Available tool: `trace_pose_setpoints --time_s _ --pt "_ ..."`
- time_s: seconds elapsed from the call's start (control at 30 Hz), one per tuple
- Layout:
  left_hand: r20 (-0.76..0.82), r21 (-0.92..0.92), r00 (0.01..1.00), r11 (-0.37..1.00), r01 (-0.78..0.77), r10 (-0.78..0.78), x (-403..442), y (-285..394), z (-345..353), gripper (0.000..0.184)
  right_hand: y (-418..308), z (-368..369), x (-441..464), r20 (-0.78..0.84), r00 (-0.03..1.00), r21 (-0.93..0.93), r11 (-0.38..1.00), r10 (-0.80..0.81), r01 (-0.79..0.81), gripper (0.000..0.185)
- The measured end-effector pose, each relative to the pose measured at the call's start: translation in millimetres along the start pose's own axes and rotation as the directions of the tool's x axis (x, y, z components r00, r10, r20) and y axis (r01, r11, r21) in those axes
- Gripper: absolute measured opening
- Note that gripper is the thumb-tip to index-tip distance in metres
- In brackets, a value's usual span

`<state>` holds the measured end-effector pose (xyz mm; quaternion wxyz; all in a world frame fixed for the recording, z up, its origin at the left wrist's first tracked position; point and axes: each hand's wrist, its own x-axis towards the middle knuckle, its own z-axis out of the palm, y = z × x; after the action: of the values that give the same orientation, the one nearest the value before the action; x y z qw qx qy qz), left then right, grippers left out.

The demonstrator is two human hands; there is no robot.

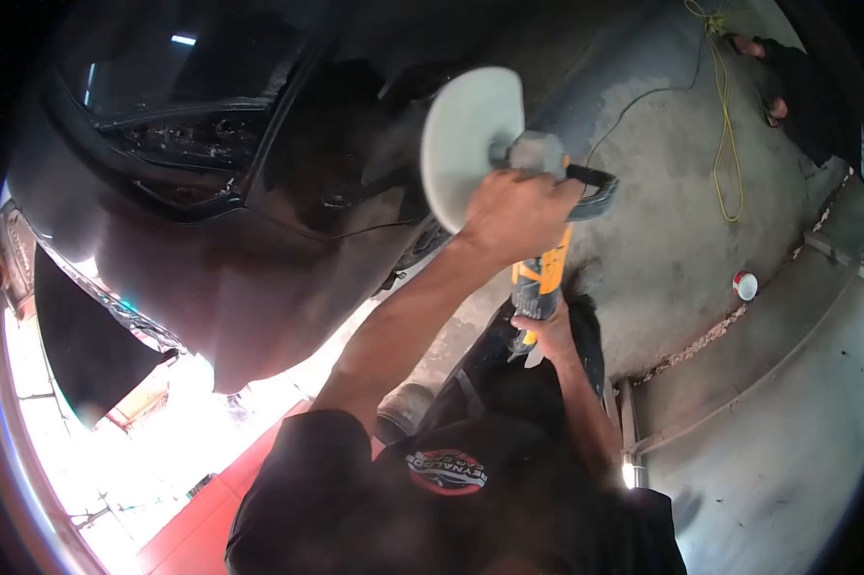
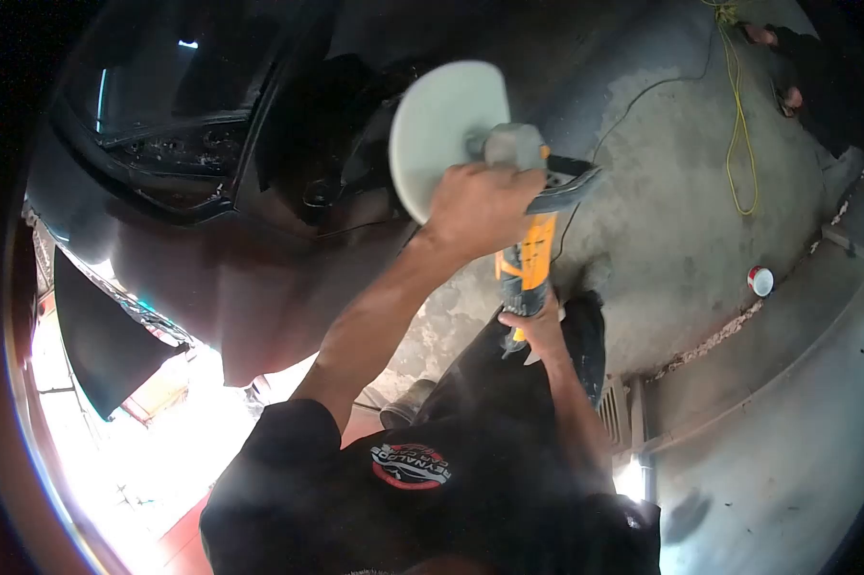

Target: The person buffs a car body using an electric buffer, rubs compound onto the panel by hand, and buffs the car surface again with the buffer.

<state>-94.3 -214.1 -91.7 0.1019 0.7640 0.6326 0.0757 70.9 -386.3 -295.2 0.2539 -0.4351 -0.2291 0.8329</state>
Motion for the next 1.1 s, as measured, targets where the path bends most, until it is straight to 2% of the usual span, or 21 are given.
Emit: trace_pose_setpoints --time_s 0.07,0.13,0.23,0.37,0.4,0.5,0.6,0.67,0.7,0.73,0.77,0.8,0.83,0.97,1.03,1.07,1.1 --pt "0.027 -0.002 0.999 0.999 0.038 -0.038 -31.0 -2.1 6.9 0.017 26.6 6.3 -16.2 -0.002 0.999 -0.011 0.999 0.038 -0.038 0.079" --pt "-0.015 0.020 0.999 0.999 0.040 -0.040 -62.7 -3.6 19.5 0.018 47.3 9.0 -32.3 0.032 0.999 -0.055 0.998 0.002 0.000 0.079" --pt "-0.050 0.036 0.994 0.994 0.104 -0.102 -109.3 1.1 28.4 0.018 69.3 -4.5 -41.8 0.119 0.991 -0.100 0.993 0.068 -0.056 0.080" --pt "-0.101 0.062 0.977 0.979 0.193 -0.186 -157.8 12.9 34.9 0.017 93.0 -16.7 -49.6 0.212 0.973 -0.269 0.963 0.085 -0.026 0.080" --pt "-0.066 0.079 0.979 0.977 0.198 -0.193 -165.9 13.7 36.0 0.010 95.4 -17.4 -48.9 0.242 0.965 -0.288 0.957 0.105 -0.032 0.082" --pt "-0.039 0.068 0.985 0.983 0.172 -0.170 -182.5 8.6 50.9 0.011 138.0 -17.0 -51.7 0.214 0.971 -0.226 0.972 0.109 -0.059 0.083" --pt "-0.017 0.063 0.997 0.995 0.074 -0.073 -180.4 -6.7 74.1 0.014 182.1 -13.2 -42.9 0.073 0.997 -0.245 0.969 0.005 0.013 0.080" --pt "0.052 0.041 0.998 0.998 0.040 -0.042 -164.0 -15.4 87.8 0.018 170.8 -9.5 -34.4 0.022 1.000 -0.142 0.990 0.011 -0.008 0.078" --pt "0.025 0.048 1.000 0.999 0.010 -0.011 -153.4 -19.8 95.7 0.020 163.2 -4.9 -25.6 0.012 1.000 -0.092 0.996 0.021 -0.019 0.077" --pt "0.034 0.061 0.999 0.998 -0.033 0.031 -143.1 -28.9 106.7 0.018 169.5 -6.1 -13.6 0.022 0.998 -0.044 0.997 0.066 -0.065 0.072" --pt "0.122 0.054 0.992 0.998 -0.016 0.009 -130.3 -31.7 112.0 0.018 179.1 -8.0 -5.7 -0.037 0.996 -0.007 0.996 0.085 -0.085 0.059" --pt "0.195 0.059 0.981 0.998 -0.010 -0.002 -118.3 -31.8 118.3 0.020 167.7 -6.3 -2.2 0.000 0.999 0.012 0.999 0.053 -0.053 0.044" --pt "0.222 0.052 0.975 0.998 -0.018 0.006 -107.5 -33.2 122.7 0.018 164.0 -4.0 3.2 -0.035 0.994 0.046 0.994 0.099 -0.098 0.038" --pt "0.244 -0.016 0.969 1.000 -0.018 0.022 -125.9 -42.8 127.0 0.017 181.9 9.0 0.0 -0.022 0.999 0.059 0.997 0.046 -0.045 0.052" --pt "0.304 0.029 0.952 0.999 0.031 -0.038 -159.3 -43.0 102.4 0.021 191.9 25.6 -22.5 -0.049 0.998 0.017 0.999 0.037 -0.036 0.062" --pt "0.296 0.044 0.953 0.998 0.046 -0.057 -180.4 -45.8 92.1 0.021 197.7 40.8 -35.4 -0.069 0.997 -0.022 1.000 0.020 -0.022 0.067" --pt "0.186 0.020 0.982 1.000 0.016 -0.020 -206.1 -48.4 81.8 0.020 202.4 56.3 -49.4 -0.088 0.996 -0.060 0.998 0.003 -0.008 0.073"
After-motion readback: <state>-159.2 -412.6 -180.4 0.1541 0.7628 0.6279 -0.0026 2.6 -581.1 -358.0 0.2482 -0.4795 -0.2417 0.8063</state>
